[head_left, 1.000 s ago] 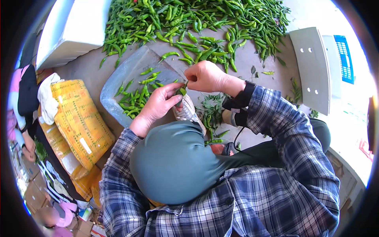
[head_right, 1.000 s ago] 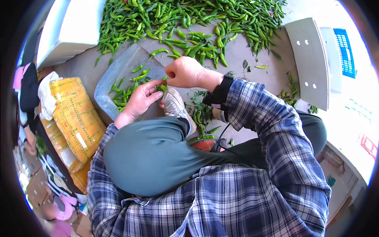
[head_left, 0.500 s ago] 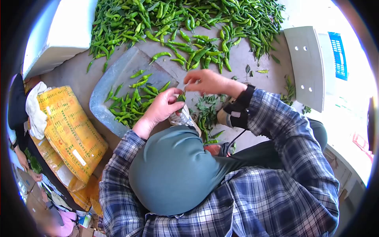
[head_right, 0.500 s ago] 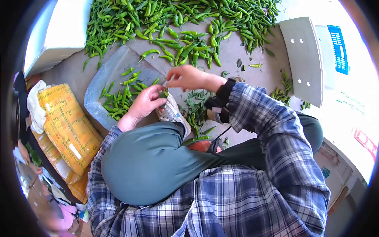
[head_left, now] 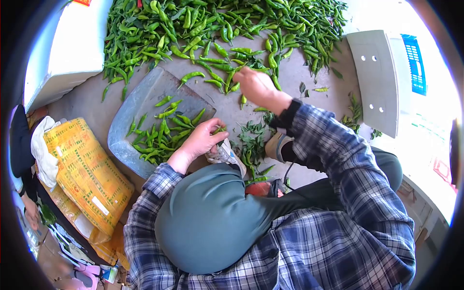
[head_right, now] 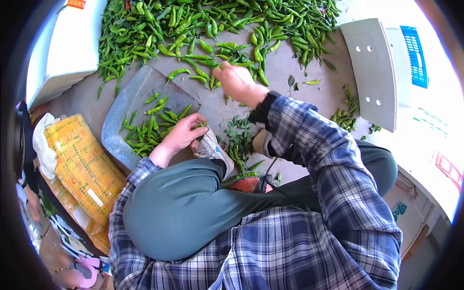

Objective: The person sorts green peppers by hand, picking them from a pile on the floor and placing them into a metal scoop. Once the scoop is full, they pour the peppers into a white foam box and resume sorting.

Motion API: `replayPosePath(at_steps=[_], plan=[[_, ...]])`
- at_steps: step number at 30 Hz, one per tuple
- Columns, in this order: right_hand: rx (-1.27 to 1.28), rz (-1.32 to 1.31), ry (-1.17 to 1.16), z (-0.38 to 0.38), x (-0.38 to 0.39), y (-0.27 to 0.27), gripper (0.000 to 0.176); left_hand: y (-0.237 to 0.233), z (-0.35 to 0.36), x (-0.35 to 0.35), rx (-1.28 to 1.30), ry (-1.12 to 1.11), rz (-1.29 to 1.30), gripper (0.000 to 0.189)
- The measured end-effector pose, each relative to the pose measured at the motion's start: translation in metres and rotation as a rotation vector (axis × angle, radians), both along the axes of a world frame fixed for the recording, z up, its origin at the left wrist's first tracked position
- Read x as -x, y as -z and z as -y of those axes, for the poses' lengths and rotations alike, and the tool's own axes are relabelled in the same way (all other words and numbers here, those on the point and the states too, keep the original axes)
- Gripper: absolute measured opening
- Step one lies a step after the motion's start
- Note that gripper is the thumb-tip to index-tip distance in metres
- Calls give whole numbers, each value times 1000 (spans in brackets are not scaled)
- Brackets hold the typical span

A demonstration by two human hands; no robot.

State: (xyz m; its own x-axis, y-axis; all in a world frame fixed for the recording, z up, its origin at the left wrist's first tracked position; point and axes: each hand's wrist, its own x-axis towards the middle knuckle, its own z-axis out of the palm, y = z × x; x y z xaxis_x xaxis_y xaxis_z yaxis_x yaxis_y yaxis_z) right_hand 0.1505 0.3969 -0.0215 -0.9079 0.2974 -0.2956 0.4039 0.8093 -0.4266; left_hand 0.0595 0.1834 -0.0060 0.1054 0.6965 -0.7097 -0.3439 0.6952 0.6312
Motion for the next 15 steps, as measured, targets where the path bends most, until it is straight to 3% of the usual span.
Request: replayPosePath(at_steps=[2, 5, 8, 10, 12, 14, 15], plan=[[-185, 39, -59, -17, 9, 21, 26, 7, -4, -8, 8, -21, -47, 25], [-261, 150, -119, -33, 11, 36, 32, 13, -9, -9, -113, 169, -211, 26], [-239, 182, -81, -42, 14, 34, 30, 21, -4, -10, -76, -24, 75, 27], [-277, 169, 19, -50, 14, 25, 29, 24, -1, -7, -45, 11, 79, 27], [-165, 207, 123, -51, 15, 5, 29, 26, -2, -5, -31, -14, 99, 28], [72, 99, 168, -41, 5, 0, 35, 23, -5, -6, 17, -46, 108, 29], [216, -74, 87, -37, -4, 20, 40, 25, -6, -7, 4, -94, 115, 32]])
